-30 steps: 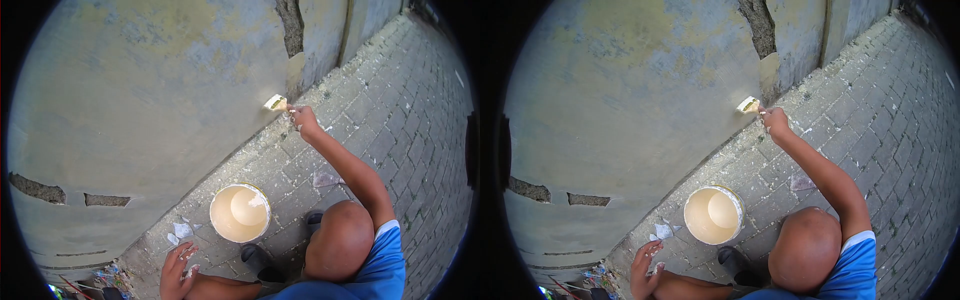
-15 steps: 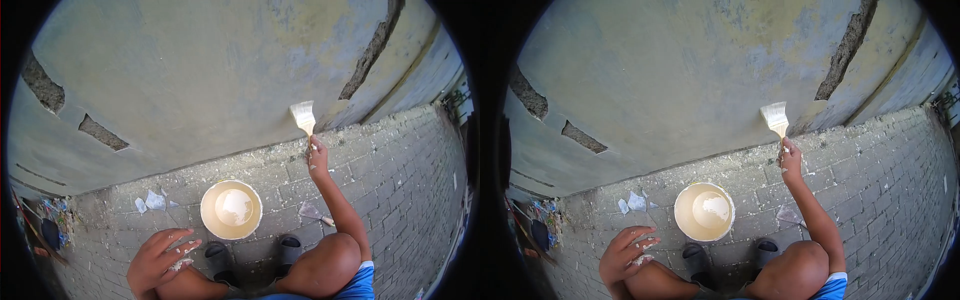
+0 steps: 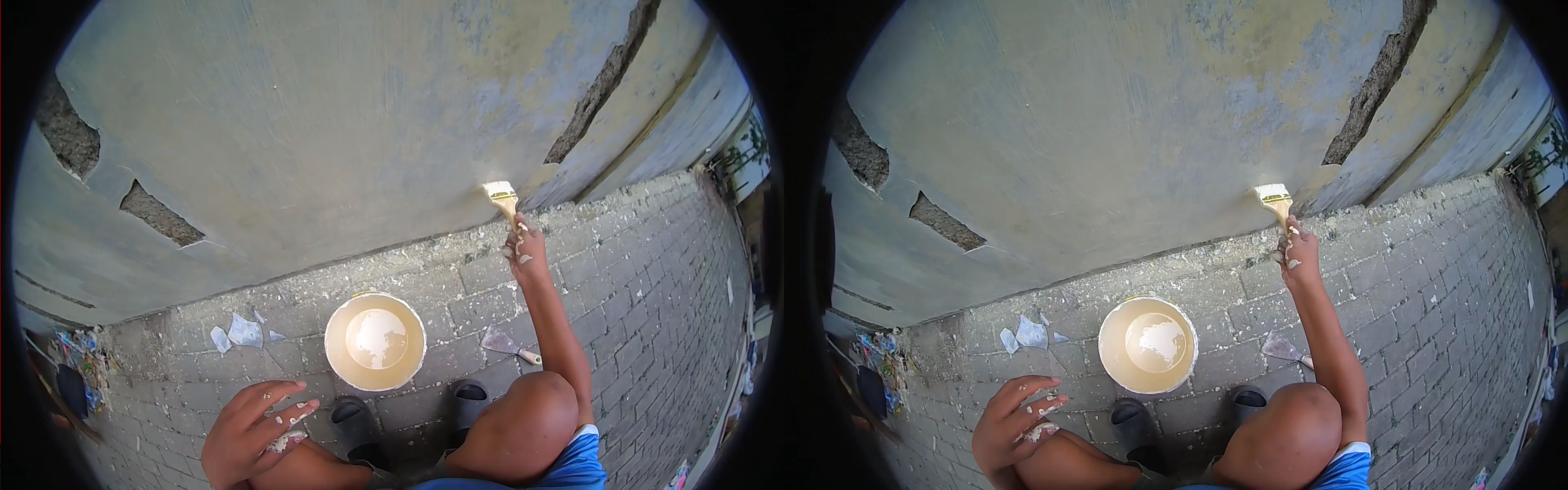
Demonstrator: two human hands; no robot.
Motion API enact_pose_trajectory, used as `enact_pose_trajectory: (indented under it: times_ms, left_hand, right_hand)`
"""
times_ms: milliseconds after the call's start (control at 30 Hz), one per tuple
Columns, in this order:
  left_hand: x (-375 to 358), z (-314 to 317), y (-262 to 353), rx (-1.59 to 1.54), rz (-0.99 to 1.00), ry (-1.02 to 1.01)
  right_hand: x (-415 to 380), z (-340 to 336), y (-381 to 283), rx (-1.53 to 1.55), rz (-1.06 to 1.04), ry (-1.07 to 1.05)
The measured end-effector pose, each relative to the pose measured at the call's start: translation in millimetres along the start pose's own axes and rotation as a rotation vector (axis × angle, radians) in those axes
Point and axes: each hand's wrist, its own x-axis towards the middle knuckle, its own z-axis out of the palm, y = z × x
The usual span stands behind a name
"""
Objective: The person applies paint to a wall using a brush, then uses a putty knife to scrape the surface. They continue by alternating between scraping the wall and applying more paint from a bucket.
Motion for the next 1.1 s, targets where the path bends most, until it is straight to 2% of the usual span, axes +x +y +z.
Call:
enact_pose_trajectory:
  times_ms: [100,200,300,433,533,633,667,800,867,967,1067,1100]
  left_hand:
    - [1,0,-3,-0.005,0.003,0.012]
    - [2,-1,-5,-0.006,0.032,0.022]
    - [0,-2,-3,-0.026,0.046,-0.001]
    - [-7,-10,9,-0.13,0.012,-0.009]
    - [-6,-12,13,-0.107,0.013,-0.001]
    - [-6,-10,13,-0.112,0.012,0.015]
    - [-6,-10,12,-0.118,0.011,0.016]
    - [5,-6,5,-0.12,0.053,-0.015]
    - [14,-1,-1,-0.064,0.085,-0.052]
    - [15,-1,4,-0.174,0.101,-0.029]
    - [16,-3,6,-0.161,0.101,-0.043]
    - [14,-3,6,-0.171,0.085,-0.037]
  right_hand:
    - [-30,-2,-37,0.163,-0.143,-0.018]
    - [-20,-9,-27,0.163,-0.175,-0.02]
    - [-8,-22,31,0.055,0.045,0.054]
    - [20,-37,116,-0.251,0.316,0.099]
    - [28,-17,115,-0.297,0.291,0.039]
    - [34,5,77,-0.169,0.098,-0.028]
    - [13,17,44,-0.05,0.11,-0.109]
    - [-58,59,-65,0.138,0.024,-0.069]
    - [-66,65,-102,0.147,-0.009,-0.177]
    - [-81,77,-136,0.155,-0.178,-0.223]
    - [-85,89,-157,0.113,-0.46,-0.227]
    - [-80,90,-156,0.098,-0.424,-0.254]
